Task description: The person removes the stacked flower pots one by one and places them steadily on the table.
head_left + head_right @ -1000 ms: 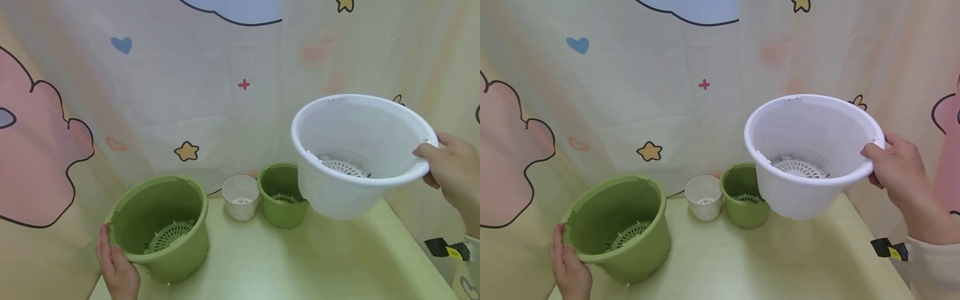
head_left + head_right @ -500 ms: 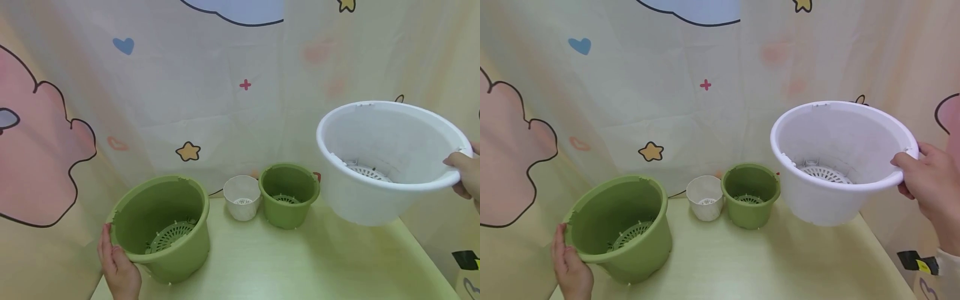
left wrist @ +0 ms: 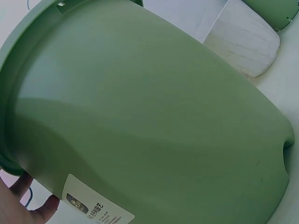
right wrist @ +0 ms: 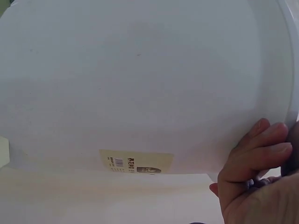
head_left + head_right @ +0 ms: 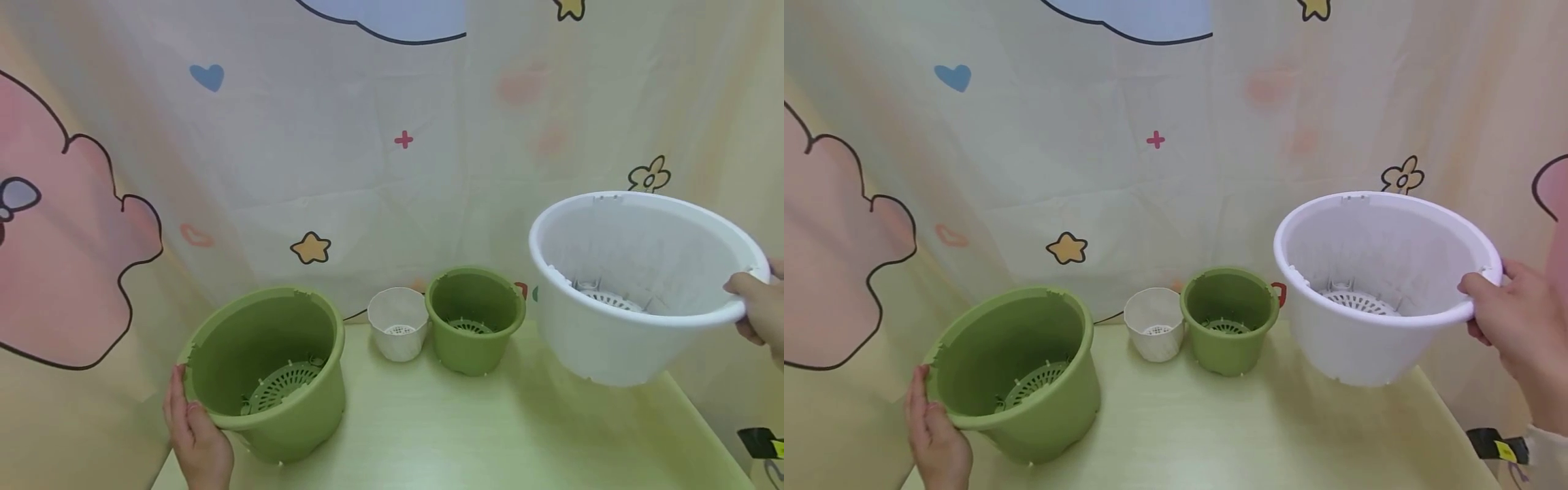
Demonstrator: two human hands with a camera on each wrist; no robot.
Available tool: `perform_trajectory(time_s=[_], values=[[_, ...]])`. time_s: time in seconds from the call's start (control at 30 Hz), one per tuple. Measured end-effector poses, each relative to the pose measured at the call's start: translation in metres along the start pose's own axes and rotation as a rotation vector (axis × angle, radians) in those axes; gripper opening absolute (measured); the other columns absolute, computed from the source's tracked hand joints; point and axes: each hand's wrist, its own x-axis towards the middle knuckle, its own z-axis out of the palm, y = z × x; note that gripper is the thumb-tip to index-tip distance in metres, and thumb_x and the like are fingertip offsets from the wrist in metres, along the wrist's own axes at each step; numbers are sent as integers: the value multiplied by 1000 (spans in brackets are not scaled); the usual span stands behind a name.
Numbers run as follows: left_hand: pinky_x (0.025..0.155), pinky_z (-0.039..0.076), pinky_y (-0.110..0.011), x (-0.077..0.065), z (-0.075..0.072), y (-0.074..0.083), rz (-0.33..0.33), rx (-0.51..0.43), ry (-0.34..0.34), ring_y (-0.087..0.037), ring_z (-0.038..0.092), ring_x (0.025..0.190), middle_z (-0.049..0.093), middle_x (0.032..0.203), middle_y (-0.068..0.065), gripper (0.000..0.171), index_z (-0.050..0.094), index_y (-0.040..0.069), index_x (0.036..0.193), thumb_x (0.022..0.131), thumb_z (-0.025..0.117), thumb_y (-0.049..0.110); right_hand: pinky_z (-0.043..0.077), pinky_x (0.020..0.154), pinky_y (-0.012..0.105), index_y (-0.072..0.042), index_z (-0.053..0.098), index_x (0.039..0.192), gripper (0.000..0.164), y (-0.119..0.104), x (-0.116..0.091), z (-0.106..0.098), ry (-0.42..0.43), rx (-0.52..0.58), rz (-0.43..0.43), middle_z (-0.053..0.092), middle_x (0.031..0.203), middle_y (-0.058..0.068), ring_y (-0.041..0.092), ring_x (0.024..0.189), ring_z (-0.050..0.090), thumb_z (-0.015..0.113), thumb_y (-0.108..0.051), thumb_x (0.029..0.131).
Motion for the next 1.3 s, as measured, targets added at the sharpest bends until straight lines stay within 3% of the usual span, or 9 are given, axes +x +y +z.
perform_trajectory(time_s=[0.1,0.2,0.3,0.63,0.93,1.1,1.3], values=[[123,21,-14,0,0,-1,14,-3,-1,-5,27,152,35,167,-1,56,31,32,162,110,26,12,38,40,22,11,32,120,35,4,0,3,-2,-8,28,51,52,-11,8,41,45,43,-14,98],[121,21,-12,0,0,0,22,-1,5,-5,27,152,35,167,-1,56,32,32,162,110,26,12,40,41,22,22,22,139,57,8,0,7,-15,-43,35,52,55,-13,8,42,47,41,-15,100],[120,22,-11,0,1,1,26,-2,14,-4,27,151,36,166,-2,56,33,33,161,110,26,13,40,40,23,23,16,148,66,13,1,12,-34,-47,29,52,54,-12,9,42,47,41,-15,100],[121,21,-13,-2,1,4,26,-8,6,-4,26,151,35,167,-3,56,32,35,161,110,26,13,48,44,28,18,39,133,51,30,5,27,-16,-96,55,55,60,-3,13,49,53,45,-21,101],[122,21,-13,-2,0,3,18,4,4,-3,26,151,34,167,-3,56,31,35,162,110,26,13,52,46,28,19,42,125,48,50,12,43,-18,-84,81,58,60,-1,11,48,56,45,-22,100],[120,21,-12,-2,-1,3,11,17,7,-3,26,151,35,167,-1,56,31,36,161,110,26,13,51,46,26,14,47,115,40,57,15,52,-25,-50,108,59,55,-6,9,47,57,44,-22,99],[120,20,-12,-1,-1,2,-2,28,10,-3,26,151,35,167,0,56,31,37,161,110,25,15,52,47,26,14,46,118,42,62,19,60,-31,-43,137,59,58,-6,8,49,58,43,-24,99]])
